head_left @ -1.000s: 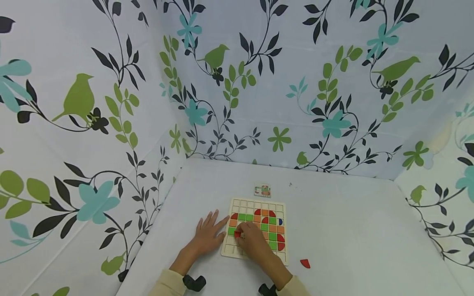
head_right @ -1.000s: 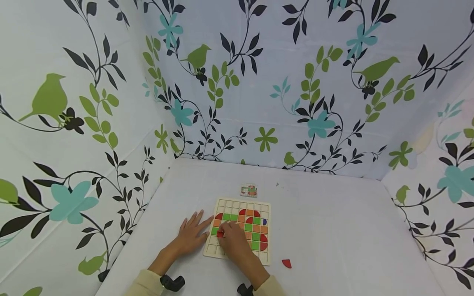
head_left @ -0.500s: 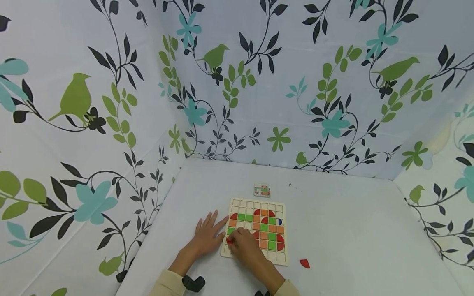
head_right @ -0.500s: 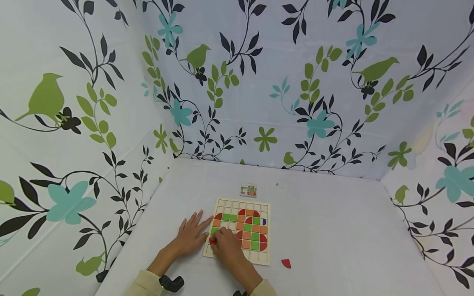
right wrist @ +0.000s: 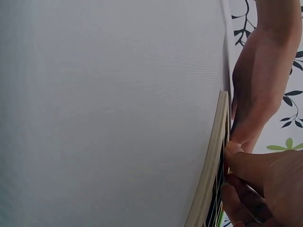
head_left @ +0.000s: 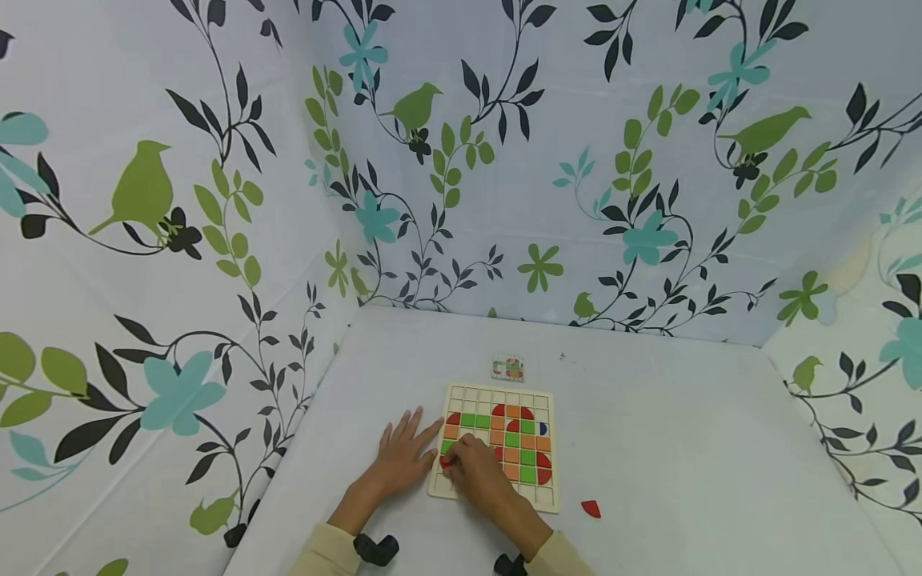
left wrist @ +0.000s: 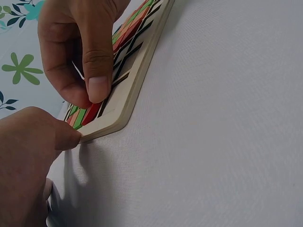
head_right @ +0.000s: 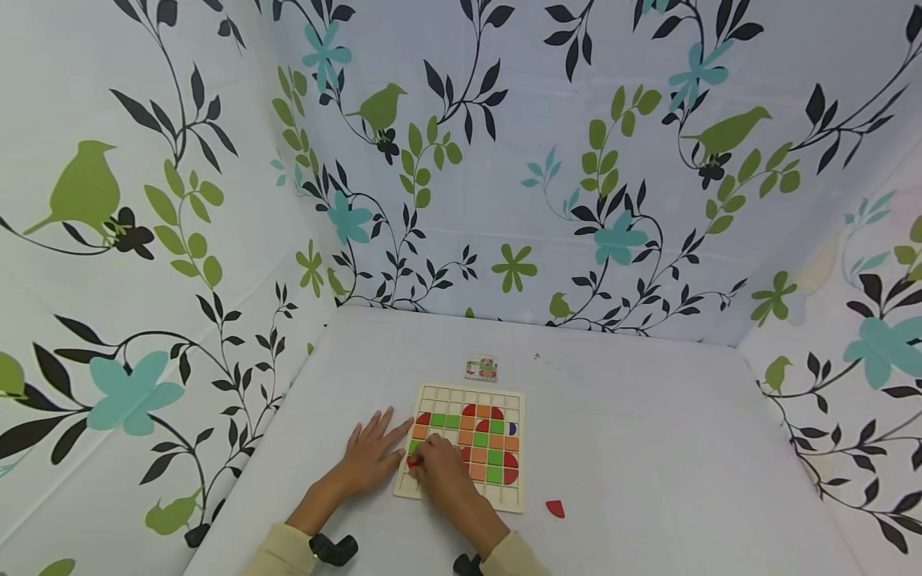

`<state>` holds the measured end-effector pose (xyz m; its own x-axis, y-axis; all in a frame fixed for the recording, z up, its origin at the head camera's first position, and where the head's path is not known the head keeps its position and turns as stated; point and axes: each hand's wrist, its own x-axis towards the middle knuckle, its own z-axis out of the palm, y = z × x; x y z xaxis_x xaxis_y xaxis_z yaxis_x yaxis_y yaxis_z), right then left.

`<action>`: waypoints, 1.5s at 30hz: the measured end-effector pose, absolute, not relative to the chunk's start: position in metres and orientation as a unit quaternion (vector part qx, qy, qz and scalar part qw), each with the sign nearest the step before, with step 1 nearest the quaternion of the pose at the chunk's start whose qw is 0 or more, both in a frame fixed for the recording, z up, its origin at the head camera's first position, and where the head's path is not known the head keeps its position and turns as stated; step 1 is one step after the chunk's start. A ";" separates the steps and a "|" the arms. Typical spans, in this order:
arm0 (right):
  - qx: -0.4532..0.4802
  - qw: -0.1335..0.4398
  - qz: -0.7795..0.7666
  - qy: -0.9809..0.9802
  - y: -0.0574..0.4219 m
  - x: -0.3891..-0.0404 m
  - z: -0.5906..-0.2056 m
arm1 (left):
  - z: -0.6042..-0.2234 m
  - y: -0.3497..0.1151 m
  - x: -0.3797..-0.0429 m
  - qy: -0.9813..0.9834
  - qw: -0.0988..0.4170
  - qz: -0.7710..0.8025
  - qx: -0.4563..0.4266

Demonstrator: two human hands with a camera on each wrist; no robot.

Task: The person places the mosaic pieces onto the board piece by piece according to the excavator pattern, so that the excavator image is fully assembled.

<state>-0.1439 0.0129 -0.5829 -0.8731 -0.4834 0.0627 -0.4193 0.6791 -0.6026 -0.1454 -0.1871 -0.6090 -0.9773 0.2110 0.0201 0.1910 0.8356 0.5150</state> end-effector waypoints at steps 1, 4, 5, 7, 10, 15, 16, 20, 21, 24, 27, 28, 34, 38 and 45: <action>-0.246 0.052 -0.315 0.915 0.013 -0.144 -0.583 | -0.606 -0.187 -0.145 0.957 0.019 0.269 0.107; -0.247 0.054 -0.313 0.915 0.013 -0.145 -0.584 | -0.601 -0.186 -0.144 0.956 0.030 0.268 0.112; -0.246 0.055 -0.314 0.915 0.013 -0.146 -0.584 | -0.600 -0.186 -0.144 0.957 0.033 0.267 0.112; -0.248 0.057 -0.316 0.914 0.013 -0.146 -0.584 | -0.599 -0.186 -0.144 0.958 0.037 0.262 0.112; -0.248 0.058 -0.317 0.914 0.013 -0.146 -0.582 | -0.599 -0.187 -0.145 0.960 0.041 0.256 0.110; -0.247 0.054 -0.309 0.917 0.012 -0.147 -0.582 | -0.604 -0.188 -0.145 0.958 0.039 0.262 0.109; -0.247 0.051 -0.309 0.917 0.012 -0.147 -0.583 | -0.605 -0.188 -0.145 0.958 0.039 0.264 0.108; -0.244 0.042 -0.309 0.918 0.012 -0.146 -0.584 | -0.607 -0.188 -0.147 0.954 0.031 0.277 0.111; -0.244 0.041 -0.309 0.918 0.012 -0.145 -0.584 | -0.608 -0.188 -0.147 0.954 0.031 0.278 0.110; -0.245 0.035 -0.303 0.920 0.011 -0.144 -0.583 | -0.612 -0.188 -0.148 0.957 0.031 0.268 0.104; -0.244 0.028 -0.303 0.921 0.009 -0.143 -0.582 | -0.617 -0.189 -0.150 0.961 0.024 0.259 0.100; -0.243 0.026 -0.304 0.921 0.008 -0.143 -0.582 | -0.619 -0.189 -0.150 0.961 0.022 0.257 0.100; -0.228 0.024 -0.308 0.923 0.007 -0.140 -0.583 | -0.615 -0.188 -0.150 0.960 0.034 0.261 0.098; -0.219 0.018 -0.304 0.927 0.007 -0.139 -0.583 | -0.604 -0.186 -0.148 0.958 0.048 0.262 0.102; -0.222 0.011 -0.300 0.928 0.008 -0.137 -0.580 | -0.595 -0.185 -0.145 0.964 0.056 0.243 0.095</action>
